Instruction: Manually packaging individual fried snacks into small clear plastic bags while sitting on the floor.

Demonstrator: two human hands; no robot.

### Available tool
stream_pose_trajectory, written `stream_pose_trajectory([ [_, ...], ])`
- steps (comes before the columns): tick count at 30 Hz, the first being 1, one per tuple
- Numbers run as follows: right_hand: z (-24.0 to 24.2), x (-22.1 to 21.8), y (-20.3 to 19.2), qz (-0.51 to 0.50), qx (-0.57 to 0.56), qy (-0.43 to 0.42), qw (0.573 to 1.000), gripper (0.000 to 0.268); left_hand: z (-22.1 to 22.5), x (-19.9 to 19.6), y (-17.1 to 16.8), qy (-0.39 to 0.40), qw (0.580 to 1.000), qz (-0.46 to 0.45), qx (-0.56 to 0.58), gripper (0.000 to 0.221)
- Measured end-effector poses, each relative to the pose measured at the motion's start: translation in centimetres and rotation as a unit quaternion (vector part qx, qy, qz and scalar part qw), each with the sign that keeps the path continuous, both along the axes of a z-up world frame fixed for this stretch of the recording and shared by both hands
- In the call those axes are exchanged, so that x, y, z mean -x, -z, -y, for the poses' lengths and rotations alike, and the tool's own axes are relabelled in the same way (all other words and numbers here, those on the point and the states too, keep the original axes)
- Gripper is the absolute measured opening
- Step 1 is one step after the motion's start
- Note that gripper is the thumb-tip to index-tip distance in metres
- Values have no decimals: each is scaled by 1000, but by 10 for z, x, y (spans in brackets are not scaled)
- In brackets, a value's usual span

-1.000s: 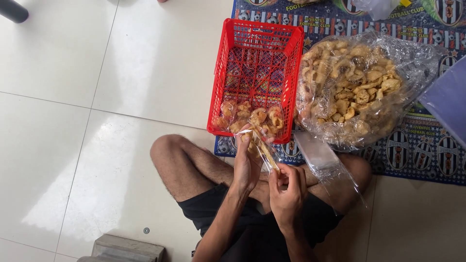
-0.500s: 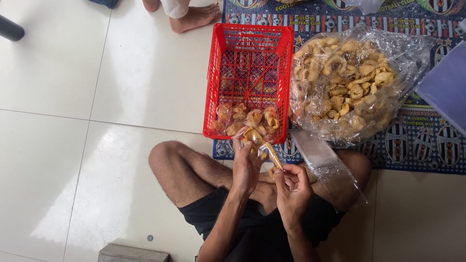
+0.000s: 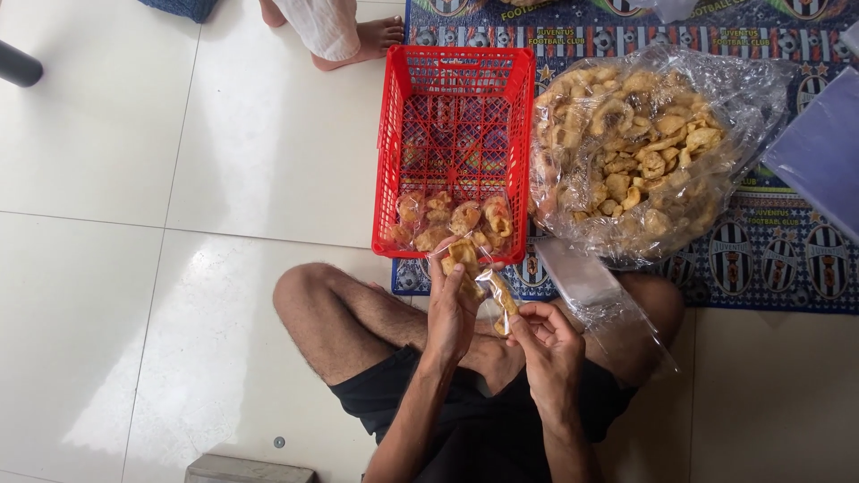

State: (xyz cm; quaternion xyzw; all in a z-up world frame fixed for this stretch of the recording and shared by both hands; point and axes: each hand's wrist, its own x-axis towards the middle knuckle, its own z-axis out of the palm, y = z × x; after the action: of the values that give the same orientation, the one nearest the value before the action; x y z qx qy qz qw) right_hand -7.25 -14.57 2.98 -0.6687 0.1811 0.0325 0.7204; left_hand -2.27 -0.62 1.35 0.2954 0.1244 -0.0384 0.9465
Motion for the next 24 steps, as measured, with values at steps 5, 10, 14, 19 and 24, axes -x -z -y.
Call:
stream_pose_trajectory([
  [5, -18, 5, -16, 199, 363, 32, 910, 24, 5, 0, -8, 0, 1000, -22, 11, 42],
  [10, -16, 3, -15, 272, 445, 5, 853, 26, 5, 1, -2, 17, 1000, 5, -1, 46],
  [14, -10, -1, -4, 280, 389, -24, 877, 30, 4, 0, -12, 17, 999, -5, 41, 43],
  [19, -9, 3, 5, 266, 354, -9, 897, 37, 0, -1, -11, 11, 998, -57, 34, 42],
  [24, -4, 2, 23, 177, 64, -35, 981, 42, 8, 3, -14, 61, 996, -31, 49, 46],
])
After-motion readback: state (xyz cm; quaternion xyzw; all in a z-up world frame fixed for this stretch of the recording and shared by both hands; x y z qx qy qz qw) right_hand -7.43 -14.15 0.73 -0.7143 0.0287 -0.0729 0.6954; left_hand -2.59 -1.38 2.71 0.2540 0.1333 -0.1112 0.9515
